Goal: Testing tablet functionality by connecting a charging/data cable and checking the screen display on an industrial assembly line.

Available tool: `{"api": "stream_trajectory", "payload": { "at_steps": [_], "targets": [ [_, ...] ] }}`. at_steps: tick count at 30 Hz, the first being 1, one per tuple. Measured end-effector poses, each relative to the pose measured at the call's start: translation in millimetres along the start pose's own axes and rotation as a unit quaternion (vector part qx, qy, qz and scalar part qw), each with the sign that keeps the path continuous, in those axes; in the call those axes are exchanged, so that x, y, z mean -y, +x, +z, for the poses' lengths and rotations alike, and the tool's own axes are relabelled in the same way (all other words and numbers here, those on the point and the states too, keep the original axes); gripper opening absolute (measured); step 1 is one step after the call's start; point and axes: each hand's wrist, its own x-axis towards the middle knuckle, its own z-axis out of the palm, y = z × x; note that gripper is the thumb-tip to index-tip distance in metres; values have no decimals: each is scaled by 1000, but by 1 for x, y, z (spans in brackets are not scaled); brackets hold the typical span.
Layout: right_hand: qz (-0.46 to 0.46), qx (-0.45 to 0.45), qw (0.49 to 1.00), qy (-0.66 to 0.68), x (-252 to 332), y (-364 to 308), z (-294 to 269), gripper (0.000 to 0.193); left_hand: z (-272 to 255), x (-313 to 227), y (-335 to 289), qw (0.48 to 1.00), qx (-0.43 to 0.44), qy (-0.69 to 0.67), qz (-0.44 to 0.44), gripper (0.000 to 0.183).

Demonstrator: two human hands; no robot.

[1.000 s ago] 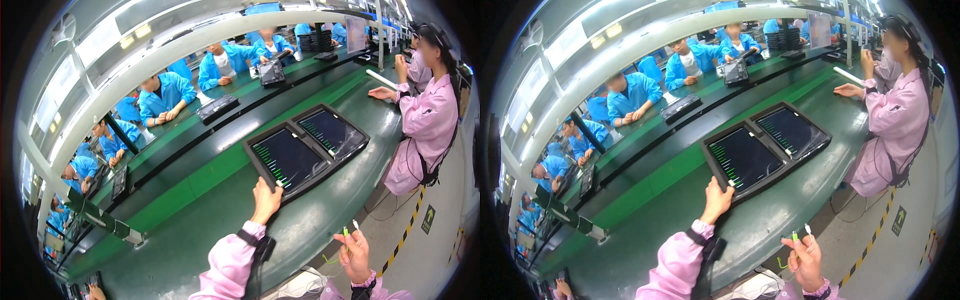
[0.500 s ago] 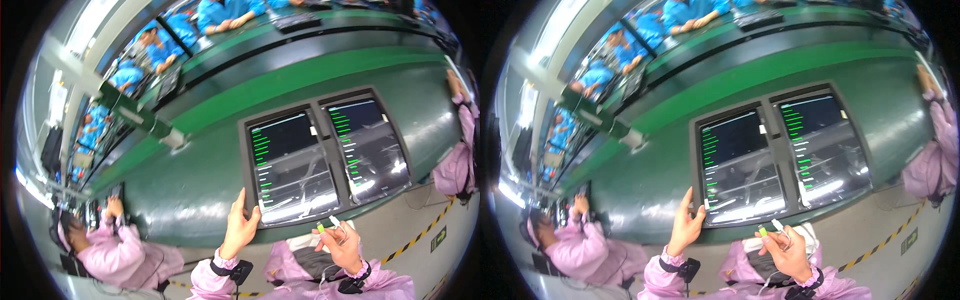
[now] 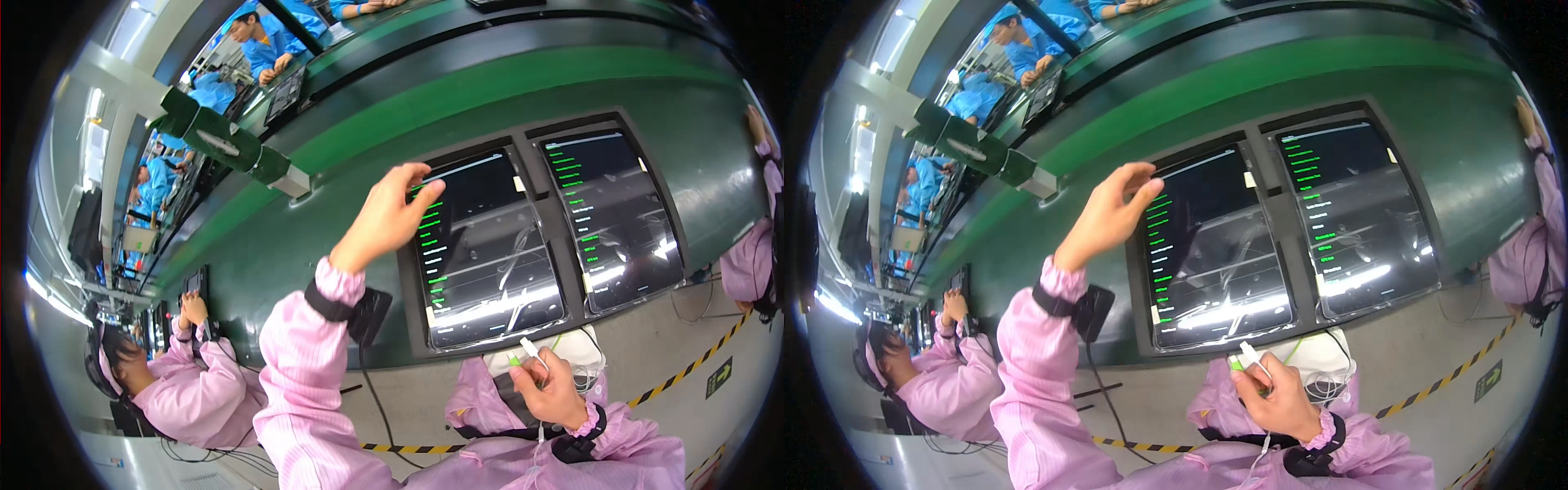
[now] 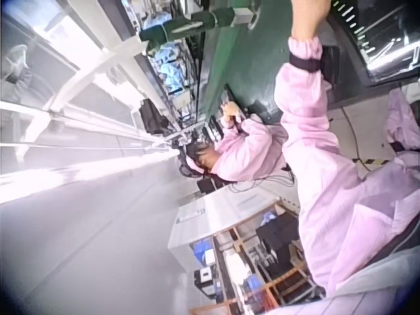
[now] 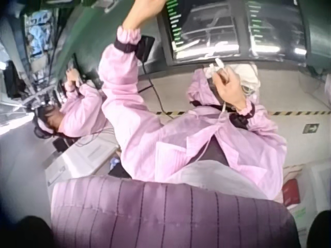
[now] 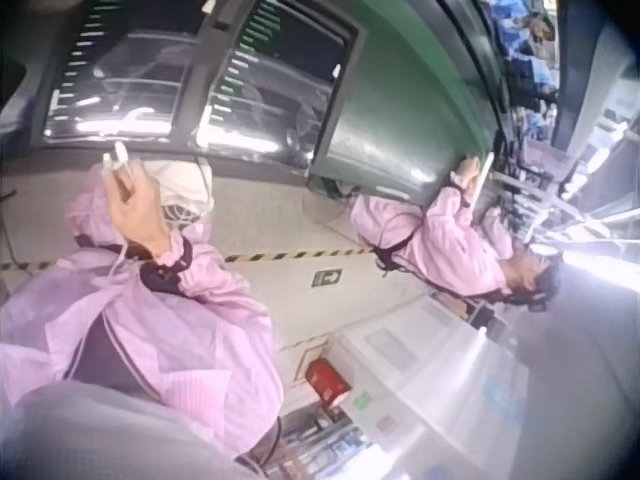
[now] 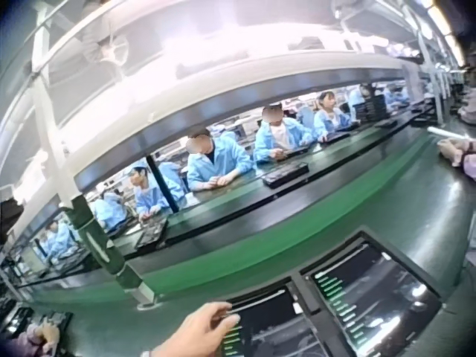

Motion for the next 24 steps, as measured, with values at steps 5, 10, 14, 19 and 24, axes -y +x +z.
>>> {"api": "stream_trajectory", "payload": {
  "at_steps": [5,10,14,19,24],
  "targets": [
    [-29,-55,997,-35,-9,4,13,28,12,19,32,999,35,32,2,43],
    [-42,-85,995,-35,-10,9,19,31,18,25,27,999,27,45,10,50],
    [-35,-71,996,-42,-9,11,18,32,23,24,24,994,17,108,15,46],
    [-43,-88,995,-17,-8,14,23,33,25,25,24,992,41,118,1,49],
    [-17,-54,997,-48,-2,15,20,34,23,26,25,994,52,91,-23,49]
  ]
}}
